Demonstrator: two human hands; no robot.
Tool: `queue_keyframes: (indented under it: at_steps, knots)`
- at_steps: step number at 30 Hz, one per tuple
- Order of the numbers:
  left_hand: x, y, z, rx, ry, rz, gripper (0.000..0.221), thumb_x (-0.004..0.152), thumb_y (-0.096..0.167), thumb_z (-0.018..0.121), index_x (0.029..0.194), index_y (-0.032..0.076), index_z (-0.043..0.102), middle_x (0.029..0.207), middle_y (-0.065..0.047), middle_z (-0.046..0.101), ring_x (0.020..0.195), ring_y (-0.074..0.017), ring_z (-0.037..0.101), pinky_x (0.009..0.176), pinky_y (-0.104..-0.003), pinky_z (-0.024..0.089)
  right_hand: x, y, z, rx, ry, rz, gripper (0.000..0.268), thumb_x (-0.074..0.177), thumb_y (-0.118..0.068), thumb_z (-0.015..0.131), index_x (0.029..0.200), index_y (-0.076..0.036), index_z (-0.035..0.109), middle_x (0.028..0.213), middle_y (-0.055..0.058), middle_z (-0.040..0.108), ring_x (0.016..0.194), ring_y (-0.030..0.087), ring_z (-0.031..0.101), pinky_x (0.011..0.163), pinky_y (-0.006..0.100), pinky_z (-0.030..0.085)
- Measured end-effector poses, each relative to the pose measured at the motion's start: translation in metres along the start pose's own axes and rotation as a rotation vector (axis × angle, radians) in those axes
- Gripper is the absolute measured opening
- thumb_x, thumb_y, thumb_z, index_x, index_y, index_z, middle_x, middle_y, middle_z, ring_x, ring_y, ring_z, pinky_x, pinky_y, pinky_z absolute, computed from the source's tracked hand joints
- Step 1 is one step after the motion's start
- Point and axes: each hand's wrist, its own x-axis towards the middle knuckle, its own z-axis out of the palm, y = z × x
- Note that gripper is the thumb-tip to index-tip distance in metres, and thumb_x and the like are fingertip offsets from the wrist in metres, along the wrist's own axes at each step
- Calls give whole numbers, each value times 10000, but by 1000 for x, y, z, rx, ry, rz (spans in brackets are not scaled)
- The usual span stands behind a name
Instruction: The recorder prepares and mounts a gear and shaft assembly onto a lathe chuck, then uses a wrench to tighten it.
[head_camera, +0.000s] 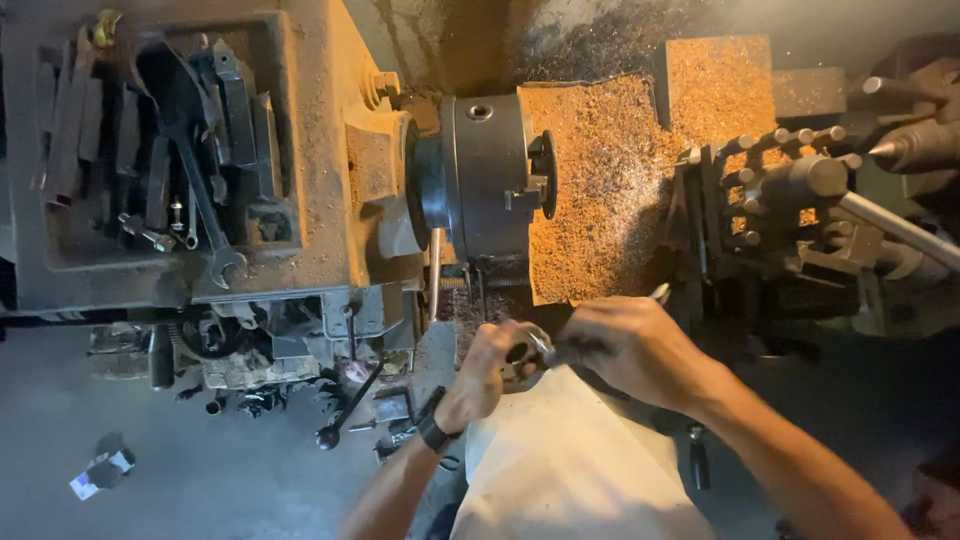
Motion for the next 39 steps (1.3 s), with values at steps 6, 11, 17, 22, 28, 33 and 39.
queue_keyframes:
  at_steps: [6,11,17,22,28,33,39]
  knots:
    - [15,-31,20,354,428,191,725,1106,541,156,939,67,678,643,24,539,518,-115,437,509,-285,361,-26,18,32,385,121,351,195,866,-264,742,840,-74,705,742,-15,734,638,105,688,547,309,552]
    - [14,-7,5,427,345,247,657,1182,414,241,972,-73,628,734,-99,611,619,-210,513,592,-329,458,-23,13,14,347,102,348,211,834,-278,772,809,-81,703,725,-6,721,645,148,658,559,343,537]
    - [5,-24,-6,408,60,176,619,1187,472,273,1029,-38,586,802,-77,580,741,-188,484,685,-327,443,4,4,-26,-204,14,-114,194,744,-245,803,804,-92,699,755,49,653,698,257,640,620,393,498]
    - [17,-3,14,41,191,-85,757,1051,579,204,998,18,708,746,-46,627,642,-135,547,549,-327,445,-14,23,36,147,164,78,198,838,-272,760,851,-80,711,743,16,689,672,196,644,601,338,511]
    - [29,-11,17,189,341,114,785,1068,614,178,954,33,693,686,-23,616,577,-140,536,555,-307,424,-38,38,62,848,330,526,222,939,-227,738,850,-27,703,733,19,664,625,108,576,549,282,457]
    - [27,-11,1,-100,6,-247,640,1099,504,288,842,12,605,666,-39,560,550,-130,427,504,-319,331,-6,16,-17,26,181,31,202,780,-281,795,811,-92,729,731,27,665,637,183,640,555,313,480]
    - [31,17,-1,101,-74,-222,558,1072,496,332,828,86,621,699,-16,577,638,-102,478,605,-291,443,0,18,-21,-206,20,-46,145,723,-267,800,749,-138,739,722,26,643,661,254,616,596,394,461]
